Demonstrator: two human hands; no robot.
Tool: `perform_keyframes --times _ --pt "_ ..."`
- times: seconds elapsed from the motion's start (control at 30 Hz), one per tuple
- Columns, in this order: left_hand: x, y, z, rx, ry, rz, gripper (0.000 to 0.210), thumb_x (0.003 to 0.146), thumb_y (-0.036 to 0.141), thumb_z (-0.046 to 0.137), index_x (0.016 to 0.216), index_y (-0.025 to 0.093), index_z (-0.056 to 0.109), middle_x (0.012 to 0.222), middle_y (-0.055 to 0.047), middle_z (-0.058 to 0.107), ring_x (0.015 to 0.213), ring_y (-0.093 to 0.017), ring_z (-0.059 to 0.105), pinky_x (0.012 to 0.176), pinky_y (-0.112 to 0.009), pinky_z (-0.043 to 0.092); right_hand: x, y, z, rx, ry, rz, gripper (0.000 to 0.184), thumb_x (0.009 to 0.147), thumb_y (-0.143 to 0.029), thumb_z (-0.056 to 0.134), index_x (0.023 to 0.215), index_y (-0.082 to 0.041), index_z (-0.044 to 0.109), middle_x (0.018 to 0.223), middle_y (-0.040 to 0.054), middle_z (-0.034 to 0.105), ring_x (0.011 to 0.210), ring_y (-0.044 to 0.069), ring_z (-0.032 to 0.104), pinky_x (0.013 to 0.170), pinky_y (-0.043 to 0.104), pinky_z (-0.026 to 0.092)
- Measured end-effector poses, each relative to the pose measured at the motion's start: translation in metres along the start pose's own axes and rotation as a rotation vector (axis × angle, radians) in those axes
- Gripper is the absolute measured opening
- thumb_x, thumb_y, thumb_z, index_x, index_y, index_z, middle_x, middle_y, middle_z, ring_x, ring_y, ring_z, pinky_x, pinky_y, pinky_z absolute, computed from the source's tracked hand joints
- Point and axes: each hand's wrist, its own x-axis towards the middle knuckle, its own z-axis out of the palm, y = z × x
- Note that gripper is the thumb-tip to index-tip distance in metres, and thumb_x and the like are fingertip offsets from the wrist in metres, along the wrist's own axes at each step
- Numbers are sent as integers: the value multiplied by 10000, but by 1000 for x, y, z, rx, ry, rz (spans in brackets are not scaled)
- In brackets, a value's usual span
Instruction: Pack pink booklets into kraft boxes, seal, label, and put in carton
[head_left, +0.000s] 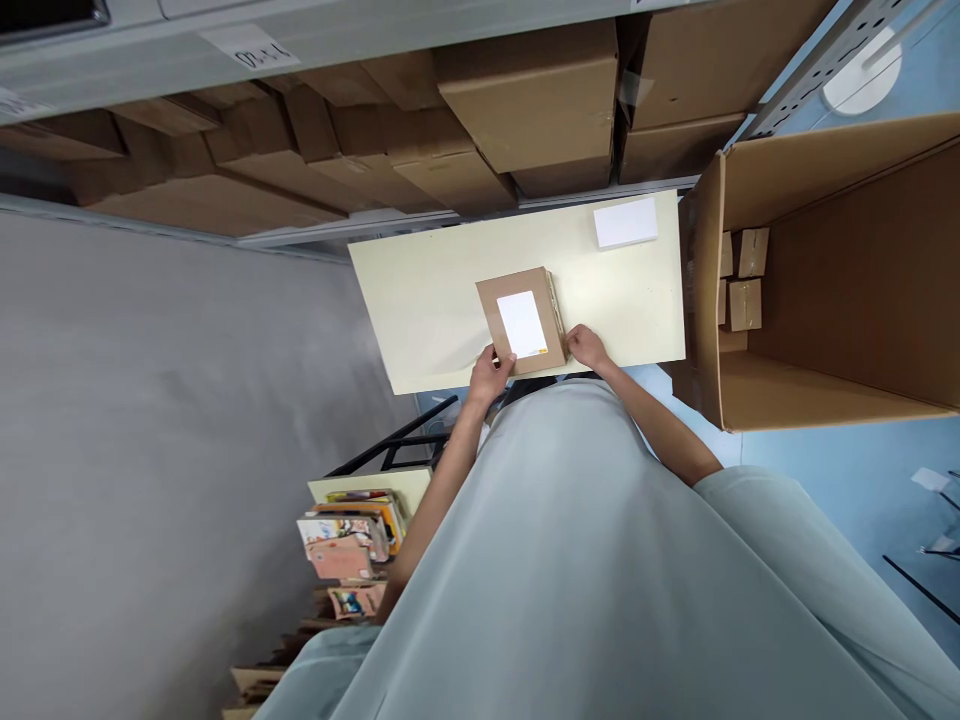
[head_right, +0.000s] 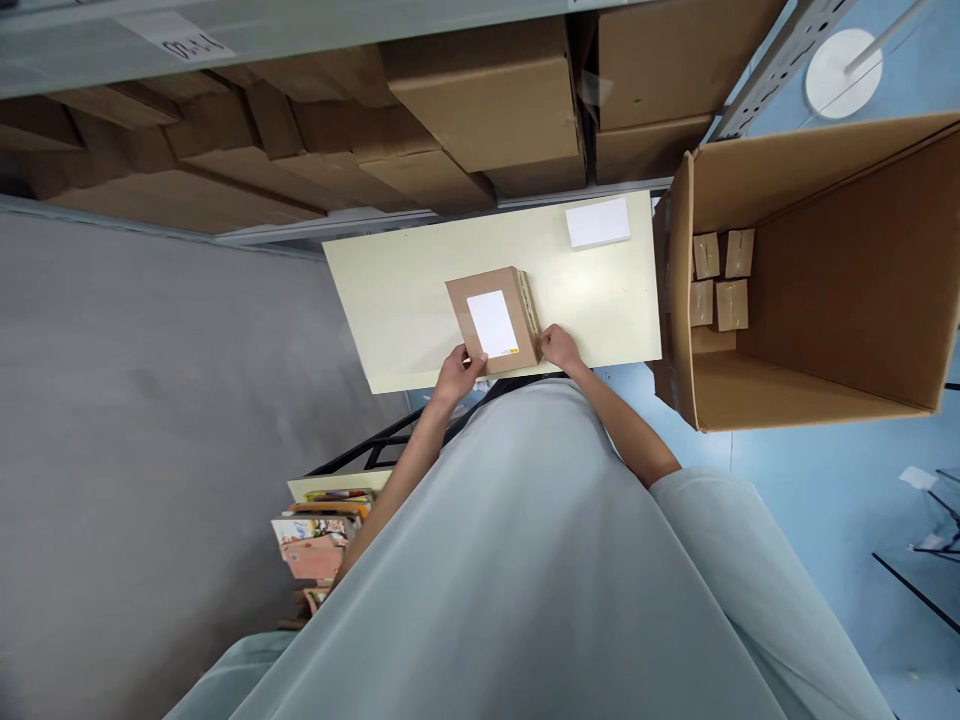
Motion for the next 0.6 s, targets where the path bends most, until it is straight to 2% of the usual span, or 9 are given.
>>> perform_keyframes --times 0.13,0.27,0.43,0.6 --pt "0 -3 1 -27 9 -3 477 935 362 692 1370 165 679 1374 -154 781 1194 -289 748 1069 -463 632 -8 11 9 45 80 -46 131 1010 -229 548 1066 -230 666 1045 75 762 999 254 713 963 364 579" --pt "0 -3 2 -41 17 -10 448 922 355 698 1324 161 676 1373 -169 777 1191 -297 752 1073 -476 626 -12 26 18 232 191 -91 159 1066 -386 499 1079 -261 596 1010 47 689 931 233 731 888 364 593" --pt "0 -1 1 -44 12 -13 380 920 345 699 1260 177 669 1351 -163 781 1199 -296 753 1073 -471 624 -3 34 19 470 168 -114 277 1038 -548 506 998 -278 558 1033 15 677 814 188 743 815 349 604" --pt "-1 1 0 -36 11 -4 377 917 350 708 1250 179 661 1321 -167 785 1173 -307 762 1041 -485 640 6 22 25 413 150 -193 322 1023 -580 521 978 -270 598 978 28 735 896 208 711 885 345 590"
